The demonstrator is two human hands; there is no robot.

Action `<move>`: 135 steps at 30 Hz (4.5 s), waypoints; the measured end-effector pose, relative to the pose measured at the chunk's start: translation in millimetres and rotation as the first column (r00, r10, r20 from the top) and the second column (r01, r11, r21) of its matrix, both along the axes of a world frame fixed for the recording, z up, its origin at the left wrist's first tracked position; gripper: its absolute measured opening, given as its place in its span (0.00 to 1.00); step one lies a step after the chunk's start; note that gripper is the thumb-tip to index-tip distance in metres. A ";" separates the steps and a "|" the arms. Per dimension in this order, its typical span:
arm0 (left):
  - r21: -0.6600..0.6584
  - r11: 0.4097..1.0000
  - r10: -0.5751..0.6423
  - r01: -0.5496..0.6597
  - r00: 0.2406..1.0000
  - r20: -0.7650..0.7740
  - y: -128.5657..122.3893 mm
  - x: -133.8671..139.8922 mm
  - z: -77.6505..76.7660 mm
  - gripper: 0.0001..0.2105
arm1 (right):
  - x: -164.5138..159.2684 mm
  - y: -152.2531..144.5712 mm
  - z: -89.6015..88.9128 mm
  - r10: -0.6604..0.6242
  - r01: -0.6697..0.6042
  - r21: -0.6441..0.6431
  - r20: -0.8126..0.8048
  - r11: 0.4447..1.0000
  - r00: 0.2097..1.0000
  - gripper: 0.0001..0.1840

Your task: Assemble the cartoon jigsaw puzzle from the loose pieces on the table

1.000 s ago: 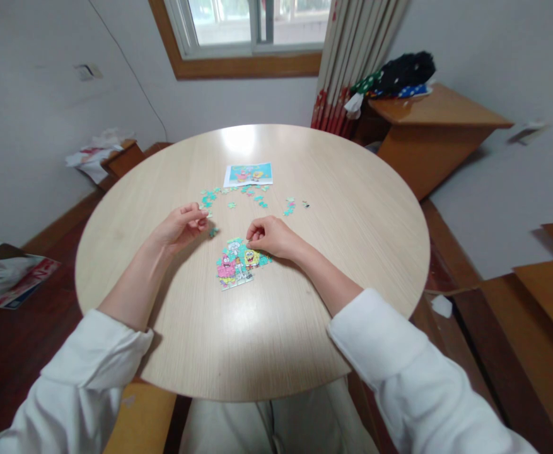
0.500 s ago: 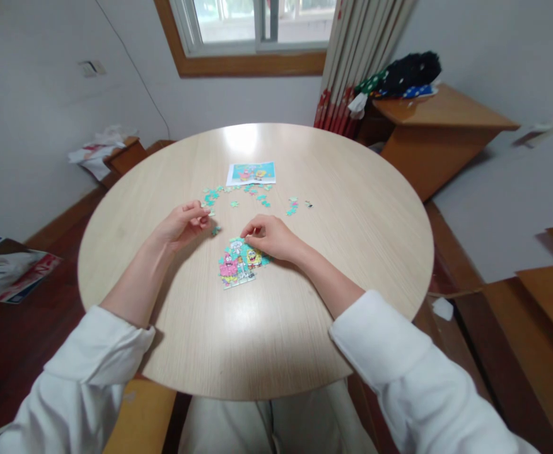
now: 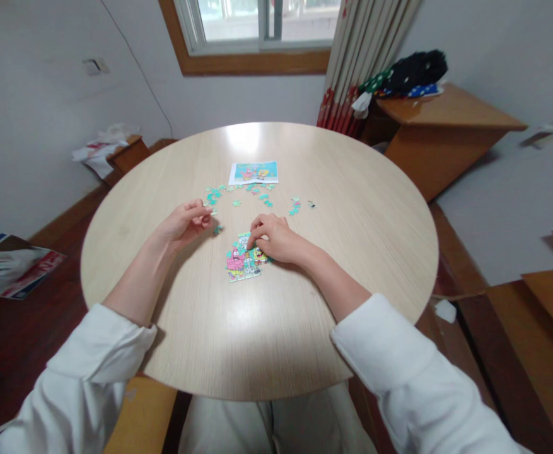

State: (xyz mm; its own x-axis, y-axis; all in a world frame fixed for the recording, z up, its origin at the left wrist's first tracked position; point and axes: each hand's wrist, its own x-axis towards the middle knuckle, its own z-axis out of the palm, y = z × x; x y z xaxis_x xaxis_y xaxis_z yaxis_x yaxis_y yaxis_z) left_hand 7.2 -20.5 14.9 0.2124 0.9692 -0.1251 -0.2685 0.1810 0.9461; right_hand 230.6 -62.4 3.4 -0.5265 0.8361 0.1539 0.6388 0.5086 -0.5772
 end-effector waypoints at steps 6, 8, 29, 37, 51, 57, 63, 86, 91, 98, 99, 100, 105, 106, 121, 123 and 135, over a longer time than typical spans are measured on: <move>-0.002 1.000 0.001 -0.001 1.000 -0.008 -0.4 -0.3 0.5 0.19 | 1.6 1.4 -0.3 0.001 0.000 0.017 -0.055 1.000 0.998 0.19; -0.007 1.000 0.001 -0.001 1.000 -0.014 -0.6 -0.4 1.1 0.19 | 2.6 2.3 -1.7 -0.004 0.004 0.015 -0.034 1.000 0.999 0.19; 0.006 1.000 0.003 -0.003 1.000 0.001 0.4 -0.7 -1.8 0.18 | 2.3 -6.9 7.3 0.097 -0.095 -0.059 0.030 0.994 0.995 0.22; 0.012 1.000 -0.005 0.005 1.000 -0.007 -0.3 -1.2 -0.4 0.18 | 5.9 -7.3 10.5 0.132 -0.126 -0.104 0.052 0.987 0.990 0.22; 0.007 0.999 0.036 -0.036 0.999 0.020 3.4 -3.0 -2.8 0.17 | 12.0 2.0 -0.2 0.003 -0.006 -0.024 -0.133 1.000 0.991 0.19; 0.012 0.961 0.276 -0.277 0.961 0.019 8.6 -4.4 -2.0 0.15 | 18.7 13.0 -11.1 -0.155 0.179 0.108 -0.199 0.978 0.968 0.16; 0.309 0.847 0.515 -0.434 0.814 -0.269 12.2 -10.2 -10.6 0.17 | 28.8 24.7 -21.2 -0.384 0.418 0.171 -0.200 0.892 0.901 0.17; 0.630 0.774 0.509 0.063 0.531 -0.678 -20.6 -10.0 -42.1 0.03 | 41.7 41.0 -34.2 -0.705 0.713 0.122 -0.106 0.691 0.701 0.24; 0.638 0.750 0.525 0.174 0.429 -0.735 -24.2 -11.8 -46.6 0.10 | 52.9 44.3 -34.0 -0.764 0.771 0.065 -0.107 0.633 0.636 0.27; 0.542 0.793 0.477 0.278 0.268 -0.837 -27.1 -7.2 -48.5 0.13 | 53.5 43.1 -38.5 -0.725 0.726 0.121 -0.063 0.677 0.686 0.22; 0.541 0.794 0.477 0.278 0.268 -0.837 -27.2 -7.0 -48.6 0.12 | 52.8 42.5 -38.9 -0.719 0.718 0.133 -0.051 0.683 0.693 0.21; 0.543 0.793 0.478 0.276 0.269 -0.836 -27.2 -7.0 -48.9 0.12 | 52.3 42.0 -39.3 -0.715 0.713 0.144 -0.042 0.687 0.698 0.20; 0.553 0.793 0.487 0.256 0.280 -0.827 -26.8 -8.3 -51.1 0.11 | 52.9 41.4 -41.3 -0.710 0.708 0.172 -0.058 0.685 0.701 0.17; 0.552 0.795 0.487 0.251 0.280 -0.828 -27.1 -8.5 -51.3 0.11 | 53.3 41.5 -41.7 -0.709 0.708 0.175 -0.067 0.684 0.702 0.16; 0.494 0.843 0.428 0.212 0.290 -0.856 -34.0 -5.6 -45.3 0.11 | 56.5 43.9 -44.3 -0.724 0.722 0.176 -0.069 0.669 0.687 0.14; 0.495 0.844 0.426 0.207 0.301 -0.853 -33.8 -6.0 -45.8 0.10 | 56.4 43.9 -43.7 -0.726 0.725 0.169 -0.062 0.668 0.684 0.14; 0.504 0.847 0.421 0.169 0.365 -0.830 -36.2 -5.1 -39.0 0.04 | 56.9 46.9 -41.6 -0.732 0.732 0.144 -0.063 0.666 0.679 0.12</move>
State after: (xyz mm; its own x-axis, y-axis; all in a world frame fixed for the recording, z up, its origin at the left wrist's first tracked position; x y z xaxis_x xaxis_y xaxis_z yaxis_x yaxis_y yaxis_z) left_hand 2.2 -56.7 -24.1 0.1269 0.9509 0.2824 0.7986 -0.2668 0.5395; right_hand 287.5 -15.6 -38.2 0.2447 0.9202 0.3054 0.8423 -0.0458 -0.5371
